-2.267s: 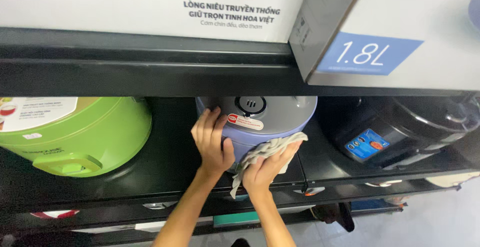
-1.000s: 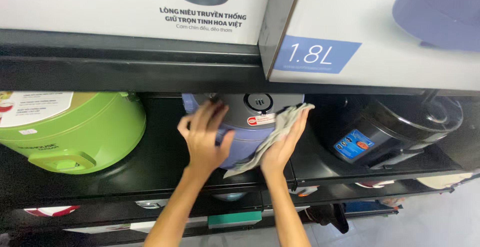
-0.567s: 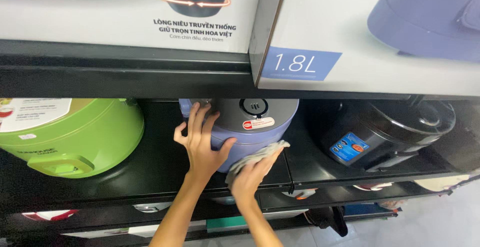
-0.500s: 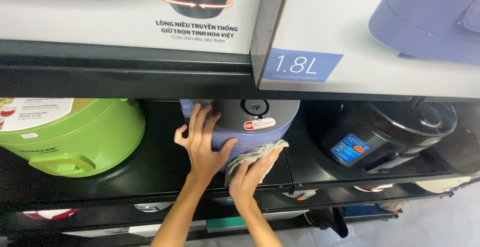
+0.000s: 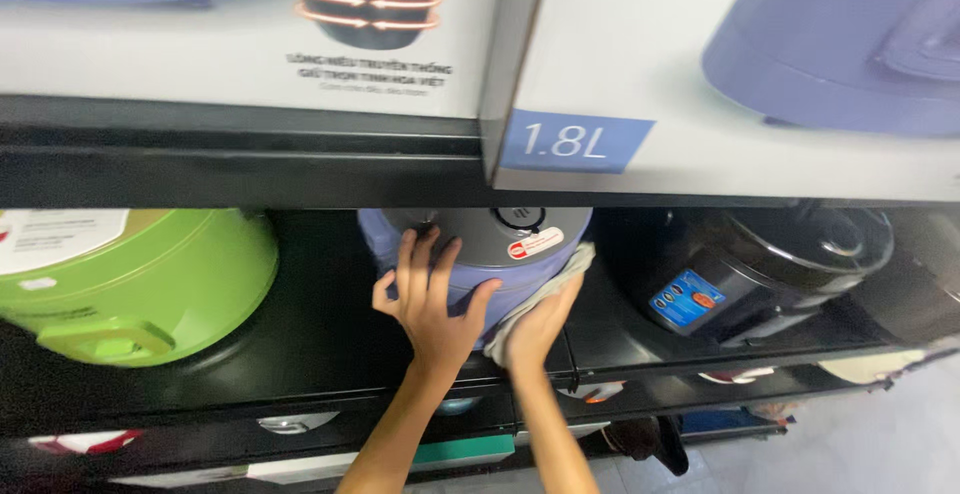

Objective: The person wipes two rice cookers on a retail shelf using a cloth, first cleaning a lavender model and then a green model.

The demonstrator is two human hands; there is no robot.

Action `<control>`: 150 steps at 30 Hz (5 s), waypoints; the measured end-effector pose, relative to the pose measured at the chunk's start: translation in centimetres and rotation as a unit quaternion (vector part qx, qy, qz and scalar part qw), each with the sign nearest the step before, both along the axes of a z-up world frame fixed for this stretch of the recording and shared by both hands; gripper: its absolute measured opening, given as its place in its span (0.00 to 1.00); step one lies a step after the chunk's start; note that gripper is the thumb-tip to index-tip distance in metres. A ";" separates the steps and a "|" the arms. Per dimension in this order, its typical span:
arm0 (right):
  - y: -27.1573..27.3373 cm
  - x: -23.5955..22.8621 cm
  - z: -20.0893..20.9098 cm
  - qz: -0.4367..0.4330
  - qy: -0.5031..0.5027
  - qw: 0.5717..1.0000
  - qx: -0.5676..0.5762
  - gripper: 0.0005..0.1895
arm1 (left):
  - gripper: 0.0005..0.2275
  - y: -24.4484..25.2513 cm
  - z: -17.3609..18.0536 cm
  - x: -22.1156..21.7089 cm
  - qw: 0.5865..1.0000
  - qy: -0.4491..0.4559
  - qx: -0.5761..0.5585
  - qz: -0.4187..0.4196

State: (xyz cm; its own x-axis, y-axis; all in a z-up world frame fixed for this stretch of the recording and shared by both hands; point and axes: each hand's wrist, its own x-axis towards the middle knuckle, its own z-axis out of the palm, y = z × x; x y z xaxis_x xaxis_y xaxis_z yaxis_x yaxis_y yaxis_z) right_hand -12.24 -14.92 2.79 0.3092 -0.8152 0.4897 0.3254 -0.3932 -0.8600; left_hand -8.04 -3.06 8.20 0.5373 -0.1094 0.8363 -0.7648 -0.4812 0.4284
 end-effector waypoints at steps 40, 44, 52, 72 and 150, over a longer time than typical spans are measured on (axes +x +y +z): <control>-0.2 -0.8 1.8 -0.030 0.012 0.990 -0.134 0.33 | 0.20 1.9 -1.1 0.4 0.996 0.007 0.002 -0.089; 0.5 -0.2 -1.6 0.004 -0.029 0.999 0.013 0.33 | 0.21 1.5 -1.2 0.6 0.997 -0.015 -0.003 -0.081; 7.2 -3.4 -6.1 -0.046 0.151 0.950 -0.271 0.41 | 0.23 0.8 -2.1 0.9 0.997 -0.020 -0.002 -0.073; 4.9 -2.8 -7.3 -0.046 0.121 0.950 -0.283 0.39 | 0.17 0.9 -2.5 1.5 0.997 -0.021 0.015 -0.073; 3.3 -1.3 -10.2 -0.035 0.193 0.869 -0.455 0.30 | 0.34 0.6 -4.6 0.3 0.969 0.081 -0.209 -0.104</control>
State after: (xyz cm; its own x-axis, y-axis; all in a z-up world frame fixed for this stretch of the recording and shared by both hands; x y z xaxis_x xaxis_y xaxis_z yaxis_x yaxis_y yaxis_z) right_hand -13.55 -11.65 -7.45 0.5584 -0.1685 0.8123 0.0300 -0.9744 -0.2227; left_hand -7.70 -2.50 3.56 0.6674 0.1008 0.7378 -0.7336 -0.0813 0.6747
